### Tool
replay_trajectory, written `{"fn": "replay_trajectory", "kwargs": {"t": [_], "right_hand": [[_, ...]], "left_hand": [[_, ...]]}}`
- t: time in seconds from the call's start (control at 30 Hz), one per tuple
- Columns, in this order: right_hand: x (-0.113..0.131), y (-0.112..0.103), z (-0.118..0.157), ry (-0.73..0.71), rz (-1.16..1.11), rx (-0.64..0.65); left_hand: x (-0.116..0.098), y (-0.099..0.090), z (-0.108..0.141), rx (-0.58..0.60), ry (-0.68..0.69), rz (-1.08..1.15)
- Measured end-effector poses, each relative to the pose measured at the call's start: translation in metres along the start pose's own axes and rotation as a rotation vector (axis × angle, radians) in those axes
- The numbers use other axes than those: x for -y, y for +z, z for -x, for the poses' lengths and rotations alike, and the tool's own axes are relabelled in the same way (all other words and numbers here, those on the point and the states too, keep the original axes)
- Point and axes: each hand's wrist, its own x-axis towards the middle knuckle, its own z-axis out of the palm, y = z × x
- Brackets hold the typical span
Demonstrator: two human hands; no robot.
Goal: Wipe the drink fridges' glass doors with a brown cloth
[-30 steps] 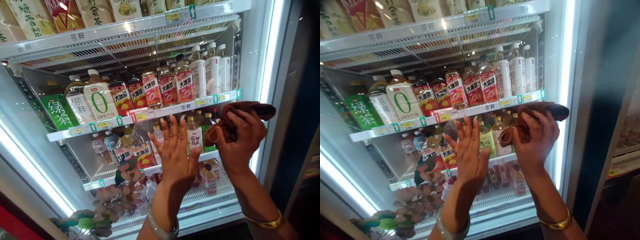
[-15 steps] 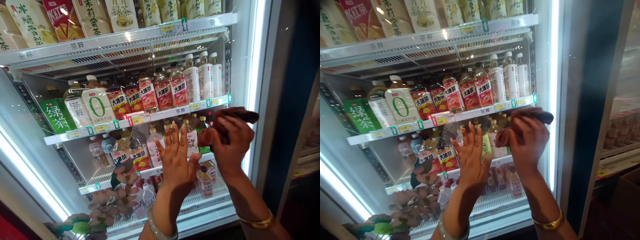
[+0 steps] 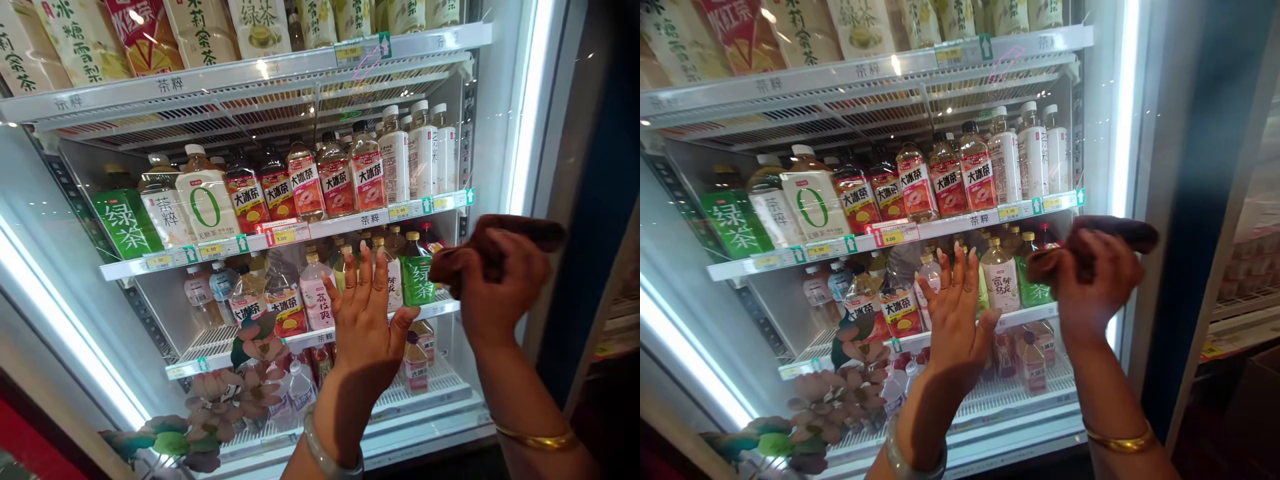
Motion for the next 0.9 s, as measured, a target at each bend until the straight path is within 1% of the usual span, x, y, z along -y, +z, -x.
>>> {"fn": "replay_trajectory", "kwargs": {"t": [0.03, 0.07, 0.1, 0.13, 0.17, 0.2, 0.23, 0.27, 0.3, 0.33, 0.37, 0.4, 0.43, 0.5, 0.53, 0.57, 0.6, 0.63, 0.67, 0.73, 0.77, 0.8, 0.83, 0.87, 0.9], "right_hand": [[-0.01, 0.001, -0.002, 0.1, 0.012, -0.06], [-0.013, 0.001, -0.004, 0.166, 0.021, -0.09], [-0.009, 0.001, -0.004, 0.176, 0.024, -0.086], [0.001, 0.001, -0.003, 0.146, 0.024, -0.049], [0.015, 0.001, -0.001, 0.079, 0.024, 0.0], [0.03, 0.001, 0.002, -0.017, 0.013, 0.06], [0.043, 0.0, 0.004, -0.069, -0.017, 0.143], [0.053, -0.002, 0.006, -0.149, -0.044, 0.176], [0.056, -0.003, 0.007, -0.219, -0.073, 0.208], [0.053, -0.005, 0.006, -0.28, -0.089, 0.224], [0.044, -0.006, 0.005, -0.316, -0.087, 0.219], [0.031, -0.008, 0.003, -0.313, -0.071, 0.2], [0.015, -0.009, 0.001, -0.277, -0.044, 0.153], [-0.013, -0.009, -0.002, -0.122, 0.021, 0.009], [-0.021, -0.008, -0.002, -0.035, 0.04, -0.063], [-0.022, -0.007, -0.001, 0.029, 0.051, -0.102], [-0.017, -0.007, 0.002, 0.06, 0.057, -0.109], [-0.006, -0.007, 0.006, 0.062, 0.054, -0.077], [0.008, -0.008, 0.01, 0.039, 0.042, -0.018], [0.037, -0.012, 0.02, -0.057, 0.0, 0.128], [0.047, -0.014, 0.023, -0.111, -0.026, 0.192], [0.052, -0.017, 0.025, -0.17, -0.054, 0.246], [0.05, -0.02, 0.026, -0.231, -0.075, 0.296], [0.042, -0.023, 0.025, -0.284, -0.081, 0.335], [0.029, -0.026, 0.022, -0.308, -0.072, 0.351]], "left_hand": [[-0.001, 0.002, 0.0, -0.006, 0.006, 0.0], [-0.003, 0.004, 0.0, -0.011, 0.011, -0.001], [-0.006, 0.007, 0.0, -0.009, 0.013, -0.004], [-0.008, 0.01, 0.001, 0.0, 0.013, -0.009], [-0.011, 0.013, 0.002, 0.012, 0.011, -0.015], [-0.014, 0.017, 0.002, 0.018, 0.012, -0.019], [-0.016, 0.02, 0.003, 0.017, 0.016, -0.022], [-0.018, 0.023, 0.004, 0.012, 0.019, -0.024], [-0.019, 0.025, 0.004, 0.005, 0.027, -0.026], [-0.021, 0.027, 0.005, 0.0, 0.034, -0.028], [-0.021, 0.029, 0.005, -0.001, 0.04, -0.03], [-0.022, 0.031, 0.006, 0.004, 0.046, -0.031], [-0.023, 0.032, 0.006, 0.01, 0.049, -0.03], [-0.024, 0.035, 0.007, 0.008, 0.05, -0.026], [-0.025, 0.037, 0.008, -0.001, 0.05, -0.024], [-0.025, 0.039, 0.008, -0.01, 0.05, -0.024], [-0.026, 0.041, 0.009, -0.012, 0.052, -0.027], [-0.027, 0.043, 0.01, -0.009, 0.054, -0.03], [-0.027, 0.044, 0.01, -0.004, 0.058, -0.034], [-0.027, 0.046, 0.011, -0.01, 0.059, -0.042], [-0.027, 0.046, 0.012, -0.016, 0.058, -0.044], [-0.026, 0.046, 0.012, -0.022, 0.06, -0.045], [-0.025, 0.046, 0.013, -0.024, 0.065, -0.048], [-0.024, 0.045, 0.013, -0.019, 0.074, -0.052], [-0.023, 0.045, 0.014, -0.008, 0.084, -0.059]]}}
